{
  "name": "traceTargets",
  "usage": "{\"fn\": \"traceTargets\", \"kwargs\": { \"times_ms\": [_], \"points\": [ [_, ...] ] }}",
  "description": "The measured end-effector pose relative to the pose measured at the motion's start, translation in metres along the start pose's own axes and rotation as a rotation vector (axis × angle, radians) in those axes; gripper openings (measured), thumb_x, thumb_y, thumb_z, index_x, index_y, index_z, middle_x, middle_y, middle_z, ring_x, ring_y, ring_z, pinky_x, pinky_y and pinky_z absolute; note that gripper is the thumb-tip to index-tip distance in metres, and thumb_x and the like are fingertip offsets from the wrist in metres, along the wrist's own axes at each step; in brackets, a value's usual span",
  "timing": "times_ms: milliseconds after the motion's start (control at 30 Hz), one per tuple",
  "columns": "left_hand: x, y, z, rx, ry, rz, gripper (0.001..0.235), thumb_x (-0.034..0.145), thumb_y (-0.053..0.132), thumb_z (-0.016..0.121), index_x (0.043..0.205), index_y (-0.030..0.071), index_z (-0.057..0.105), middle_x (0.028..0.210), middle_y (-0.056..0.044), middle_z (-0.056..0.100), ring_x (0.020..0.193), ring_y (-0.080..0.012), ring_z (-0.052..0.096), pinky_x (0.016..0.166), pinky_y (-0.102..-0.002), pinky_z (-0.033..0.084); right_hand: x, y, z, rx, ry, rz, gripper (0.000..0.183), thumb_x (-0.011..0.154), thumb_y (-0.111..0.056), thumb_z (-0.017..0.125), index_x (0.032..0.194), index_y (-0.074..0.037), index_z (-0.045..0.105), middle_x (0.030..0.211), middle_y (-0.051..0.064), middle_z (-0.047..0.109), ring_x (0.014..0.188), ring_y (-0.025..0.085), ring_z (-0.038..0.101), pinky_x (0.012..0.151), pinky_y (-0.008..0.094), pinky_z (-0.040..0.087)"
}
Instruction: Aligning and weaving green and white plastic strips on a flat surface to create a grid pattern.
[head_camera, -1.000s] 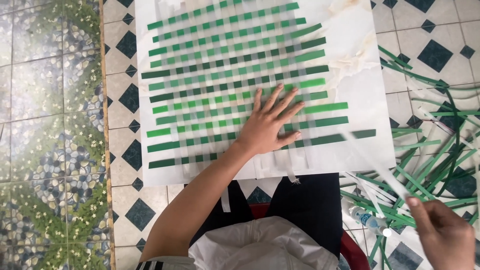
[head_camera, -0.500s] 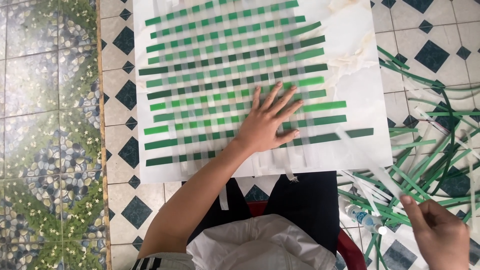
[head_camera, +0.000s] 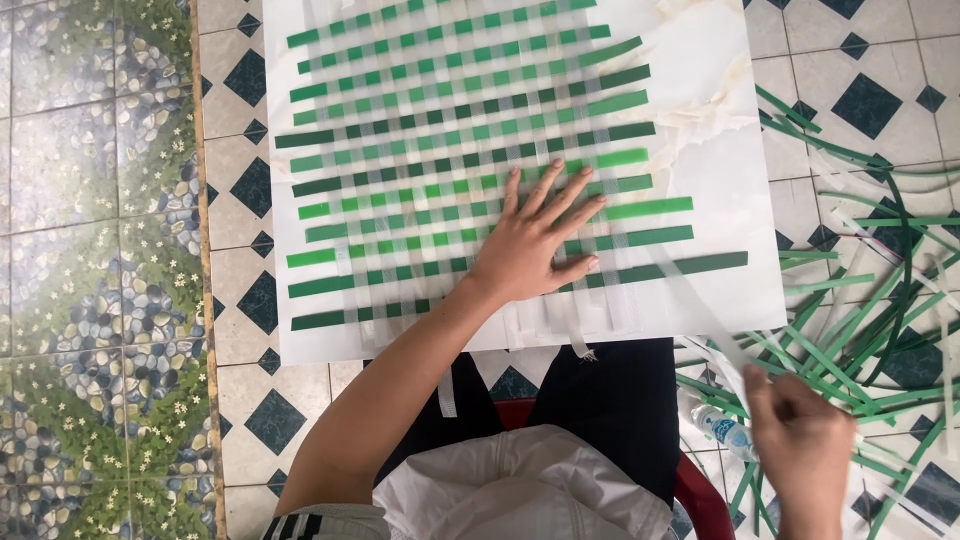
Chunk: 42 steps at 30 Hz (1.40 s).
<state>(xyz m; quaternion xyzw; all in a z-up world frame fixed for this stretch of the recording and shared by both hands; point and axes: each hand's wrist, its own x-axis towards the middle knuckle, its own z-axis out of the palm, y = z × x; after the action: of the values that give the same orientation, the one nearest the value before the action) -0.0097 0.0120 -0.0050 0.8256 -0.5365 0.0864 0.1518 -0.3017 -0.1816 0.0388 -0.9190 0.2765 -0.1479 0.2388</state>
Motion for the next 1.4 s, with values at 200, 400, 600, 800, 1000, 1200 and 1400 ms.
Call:
{"fn": "traceTargets", "kwargs": {
  "times_ms": [200, 400, 600, 800, 1000, 1200, 1400],
  "points": [
    [0.000, 0.000, -0.001, -0.004, -0.030, -0.008, 0.071, 0.097, 0.066, 0.047, 0.153, 0.024, 0.036, 0.161, -0.006, 0.018, 0.151, -0.0348, 0.014, 0.118, -0.070, 0.015, -0.001, -0.008, 0.014, 0.044, -0.178, 0.234, 0.044, 0.100, -0.027, 0.061, 0.061, -0.005, 0.062, 0.048, 0.001, 0.051, 0.046, 0.011, 0.039, 0.052, 0.029, 0.032],
    [0.001, 0.001, -0.001, -0.028, 0.003, 0.006, 0.069, 0.097, 0.063, 0.048, 0.151, 0.020, 0.041, 0.160, -0.007, 0.020, 0.150, -0.0357, 0.014, 0.117, -0.069, 0.014, -0.004, -0.005, 0.045, 0.115, -0.169, 0.107, 0.013, 0.095, -0.020, 0.063, 0.098, -0.008, 0.068, 0.071, 0.004, 0.072, 0.057, 0.013, 0.068, 0.051, 0.028, 0.053],
    [0.006, 0.000, -0.003, -0.036, -0.003, 0.012, 0.070, 0.096, 0.063, 0.048, 0.151, 0.020, 0.040, 0.161, -0.006, 0.021, 0.149, -0.0364, 0.017, 0.115, -0.071, 0.016, -0.002, -0.003, 0.047, 0.095, -0.073, 0.178, 0.021, 0.097, -0.022, 0.064, 0.085, -0.005, 0.061, 0.068, 0.003, 0.070, 0.054, 0.016, 0.066, 0.055, 0.030, 0.050],
    [0.043, 0.014, -0.007, 0.081, -0.069, 0.032, 0.068, 0.083, 0.070, 0.055, 0.124, 0.016, 0.058, 0.141, -0.014, 0.045, 0.130, -0.0337, 0.042, 0.105, -0.076, 0.025, -0.001, -0.008, 0.044, 0.117, -0.099, 0.182, 0.022, 0.099, -0.021, 0.062, 0.085, -0.005, 0.061, 0.066, 0.005, 0.070, 0.061, 0.016, 0.071, 0.057, 0.029, 0.053],
    [0.047, 0.024, 0.010, -0.027, -0.044, 0.064, 0.061, 0.088, 0.067, 0.052, 0.124, 0.020, 0.062, 0.156, -0.017, 0.021, 0.143, -0.0391, 0.024, 0.106, -0.078, 0.026, 0.001, -0.009, 0.043, 0.132, -0.111, 0.180, 0.022, 0.097, -0.020, 0.062, 0.082, -0.004, 0.061, 0.068, 0.006, 0.070, 0.060, 0.017, 0.071, 0.054, 0.028, 0.054],
    [0.040, 0.019, 0.021, -0.013, 0.012, 0.072, 0.070, 0.086, 0.075, 0.046, 0.134, 0.025, 0.054, 0.153, -0.015, 0.032, 0.141, -0.0346, 0.034, 0.109, -0.075, 0.025, 0.006, -0.029, 0.044, 0.221, -0.201, 0.369, 0.025, 0.096, -0.023, 0.060, 0.078, -0.006, 0.060, 0.061, 0.004, 0.069, 0.056, 0.016, 0.067, 0.063, 0.029, 0.050],
    [0.035, 0.017, 0.023, -0.088, 0.116, 0.070, 0.057, 0.090, 0.064, 0.055, 0.129, 0.023, 0.059, 0.147, -0.014, 0.040, 0.137, -0.0316, 0.040, 0.112, -0.072, 0.026, 0.010, -0.045, 0.040, 0.296, -0.218, 0.415, 0.022, 0.098, -0.020, 0.059, 0.084, -0.004, 0.064, 0.052, 0.009, 0.060, 0.049, 0.017, 0.058, 0.058, 0.030, 0.046]
  ]
}}
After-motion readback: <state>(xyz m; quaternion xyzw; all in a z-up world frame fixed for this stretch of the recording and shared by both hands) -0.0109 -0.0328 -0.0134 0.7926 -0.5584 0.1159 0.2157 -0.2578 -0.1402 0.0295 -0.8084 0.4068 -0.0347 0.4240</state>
